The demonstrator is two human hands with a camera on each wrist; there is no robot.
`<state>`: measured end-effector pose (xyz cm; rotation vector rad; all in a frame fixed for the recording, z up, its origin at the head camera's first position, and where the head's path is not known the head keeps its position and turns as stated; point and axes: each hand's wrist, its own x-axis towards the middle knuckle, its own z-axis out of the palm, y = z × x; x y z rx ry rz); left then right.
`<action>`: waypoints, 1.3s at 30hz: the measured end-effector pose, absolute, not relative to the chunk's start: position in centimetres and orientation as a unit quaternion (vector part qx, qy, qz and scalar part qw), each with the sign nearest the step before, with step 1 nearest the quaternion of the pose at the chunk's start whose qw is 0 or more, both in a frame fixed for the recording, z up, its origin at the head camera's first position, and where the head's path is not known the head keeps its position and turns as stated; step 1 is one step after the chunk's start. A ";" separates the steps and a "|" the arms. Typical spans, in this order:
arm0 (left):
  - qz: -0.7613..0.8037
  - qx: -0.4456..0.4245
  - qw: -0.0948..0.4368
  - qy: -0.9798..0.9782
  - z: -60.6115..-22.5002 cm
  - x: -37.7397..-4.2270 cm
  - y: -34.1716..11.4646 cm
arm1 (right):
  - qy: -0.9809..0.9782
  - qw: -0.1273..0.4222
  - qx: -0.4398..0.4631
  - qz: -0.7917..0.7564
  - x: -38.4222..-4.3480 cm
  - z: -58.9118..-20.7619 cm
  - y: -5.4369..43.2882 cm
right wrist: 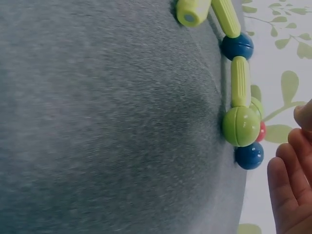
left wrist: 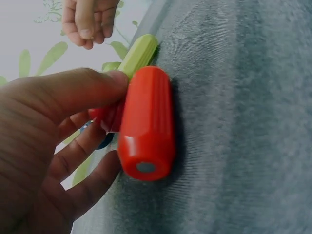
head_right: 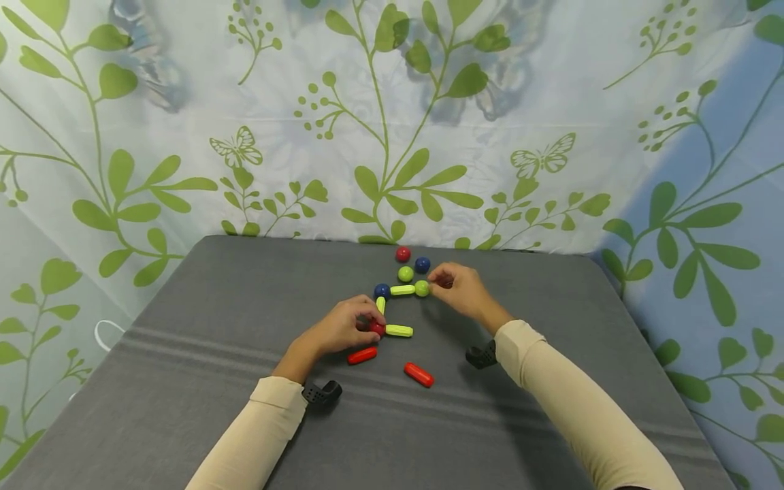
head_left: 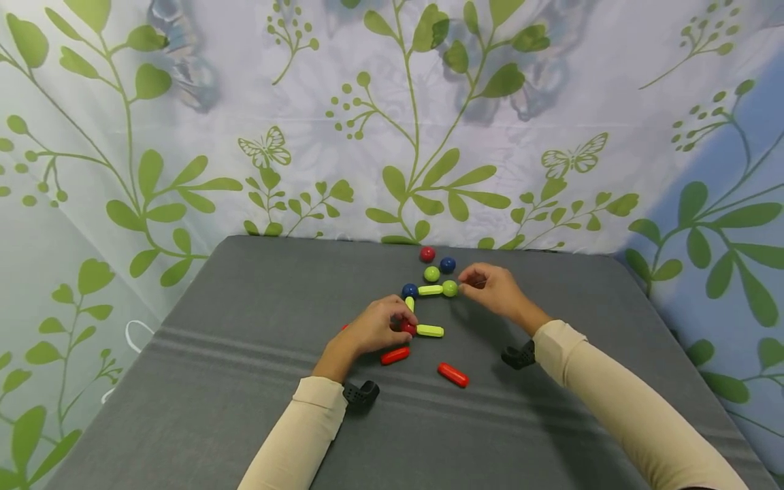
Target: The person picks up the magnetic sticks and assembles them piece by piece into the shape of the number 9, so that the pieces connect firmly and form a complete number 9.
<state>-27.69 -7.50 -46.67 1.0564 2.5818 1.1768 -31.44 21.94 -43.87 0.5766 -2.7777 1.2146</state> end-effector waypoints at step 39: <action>0.329 0.359 0.045 0.872 -46.0 -37.2 0.6 | -0.898 -0.011 0.267 0.350 -18.2 -46.9 19.5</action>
